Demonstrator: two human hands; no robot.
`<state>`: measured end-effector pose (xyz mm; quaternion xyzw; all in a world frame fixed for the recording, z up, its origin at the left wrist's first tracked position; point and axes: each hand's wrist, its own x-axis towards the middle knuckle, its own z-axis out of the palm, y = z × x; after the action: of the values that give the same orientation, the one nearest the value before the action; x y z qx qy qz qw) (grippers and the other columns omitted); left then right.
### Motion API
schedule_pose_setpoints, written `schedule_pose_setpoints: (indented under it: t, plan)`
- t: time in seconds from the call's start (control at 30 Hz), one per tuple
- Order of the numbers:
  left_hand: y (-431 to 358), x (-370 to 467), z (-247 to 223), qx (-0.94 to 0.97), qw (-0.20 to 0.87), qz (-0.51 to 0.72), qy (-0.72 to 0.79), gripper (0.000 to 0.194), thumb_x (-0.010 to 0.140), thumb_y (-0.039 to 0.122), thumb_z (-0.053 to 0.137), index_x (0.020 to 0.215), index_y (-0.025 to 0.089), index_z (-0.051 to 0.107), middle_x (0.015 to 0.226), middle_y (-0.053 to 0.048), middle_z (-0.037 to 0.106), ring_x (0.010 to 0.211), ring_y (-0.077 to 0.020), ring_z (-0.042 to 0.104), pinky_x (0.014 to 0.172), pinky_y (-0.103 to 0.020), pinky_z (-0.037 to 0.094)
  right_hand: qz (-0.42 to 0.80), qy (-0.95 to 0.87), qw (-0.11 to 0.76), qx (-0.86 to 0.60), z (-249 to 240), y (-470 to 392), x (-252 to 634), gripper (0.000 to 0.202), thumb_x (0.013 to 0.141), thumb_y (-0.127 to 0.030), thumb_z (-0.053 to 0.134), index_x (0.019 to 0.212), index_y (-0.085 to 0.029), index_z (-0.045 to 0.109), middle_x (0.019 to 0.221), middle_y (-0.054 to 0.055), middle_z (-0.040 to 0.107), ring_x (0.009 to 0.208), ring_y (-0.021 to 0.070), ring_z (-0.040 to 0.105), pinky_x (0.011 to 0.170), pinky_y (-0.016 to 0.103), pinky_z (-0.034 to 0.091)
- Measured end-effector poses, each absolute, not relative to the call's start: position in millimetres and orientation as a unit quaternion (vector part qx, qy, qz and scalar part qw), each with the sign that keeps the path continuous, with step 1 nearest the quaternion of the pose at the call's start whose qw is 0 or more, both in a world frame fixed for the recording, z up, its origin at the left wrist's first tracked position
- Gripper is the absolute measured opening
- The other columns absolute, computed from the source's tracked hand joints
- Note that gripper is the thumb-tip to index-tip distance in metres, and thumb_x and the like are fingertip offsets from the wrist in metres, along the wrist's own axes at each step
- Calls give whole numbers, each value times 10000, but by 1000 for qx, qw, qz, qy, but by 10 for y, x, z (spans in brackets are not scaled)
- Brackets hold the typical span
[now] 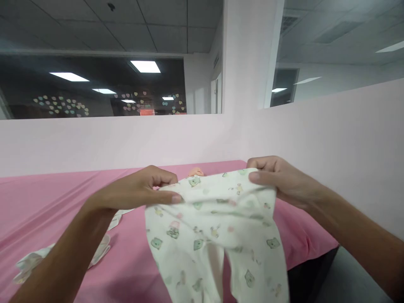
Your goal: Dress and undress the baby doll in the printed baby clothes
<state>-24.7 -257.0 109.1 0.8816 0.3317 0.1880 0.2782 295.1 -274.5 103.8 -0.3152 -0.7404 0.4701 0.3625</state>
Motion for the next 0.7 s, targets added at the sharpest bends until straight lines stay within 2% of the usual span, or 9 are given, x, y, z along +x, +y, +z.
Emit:
schedule_pose_setpoints:
  t: [0.1,0.17,0.23,0.37,0.4,0.47,0.53,0.57,0.7]
  plan:
    - [-2450,-394,1060,865,353,207,291,209,869,344,599,758,170,630,736,-12,617,641,-107,554,556,-201,420,434,-752,383,-315,1060,-2693,3144,227,825,-342,691,720,-171,585,631,-23,589,546,82,543,526,214,412]
    - [-2403,-382,1023,855,378,245,258,217,863,368,595,771,178,646,785,-33,651,696,-138,600,599,-236,473,397,-772,365,-337,1068,-2663,3189,235,836,-350,678,717,-172,582,650,-18,595,587,92,557,563,225,426]
    - [-2400,-303,984,842,384,297,236,249,843,378,619,697,177,608,704,-11,617,626,-118,575,569,-226,469,364,-793,330,-359,1071,-2653,3153,228,836,-376,671,759,-172,605,733,2,626,676,115,585,627,245,450]
    - [-2559,-4,954,832,359,339,253,278,837,331,642,640,162,543,599,40,509,511,-55,462,482,-163,376,338,-830,231,-379,1019,-2725,2839,295,784,-401,707,987,-195,650,924,29,644,814,148,581,681,256,449]
    - [-2620,80,957,838,345,331,262,250,837,311,644,657,161,556,602,44,502,510,-50,450,473,-155,355,334,-837,213,-377,985,-2758,2730,289,777,-390,709,989,-203,648,926,19,636,807,142,569,663,247,435]
    - [-2732,217,968,860,314,297,273,192,829,282,649,694,164,582,598,51,482,509,-49,422,458,-153,314,334,-851,184,-361,901,-2826,2533,162,799,-347,665,844,-195,631,816,-13,601,713,114,525,587,226,384]
    - [-2800,265,981,882,285,249,282,164,825,281,650,720,167,596,587,56,451,504,-52,381,450,-162,278,356,-852,179,-339,825,-2881,2419,195,834,-300,591,687,-178,552,682,-35,535,617,91,469,530,220,334]
    - [-2812,245,988,889,271,225,292,162,826,290,647,730,168,599,591,56,443,507,-54,367,451,-168,265,376,-842,191,-336,801,-2899,2407,211,845,-286,566,669,-175,532,668,-35,529,608,90,473,526,219,337]
    - [-2744,-55,1029,900,215,144,351,204,849,358,620,759,175,614,651,42,480,554,-69,402,488,-175,286,452,-774,255,-362,819,-2907,2618,163,862,-322,574,851,-165,618,874,29,644,801,148,611,647,237,463]
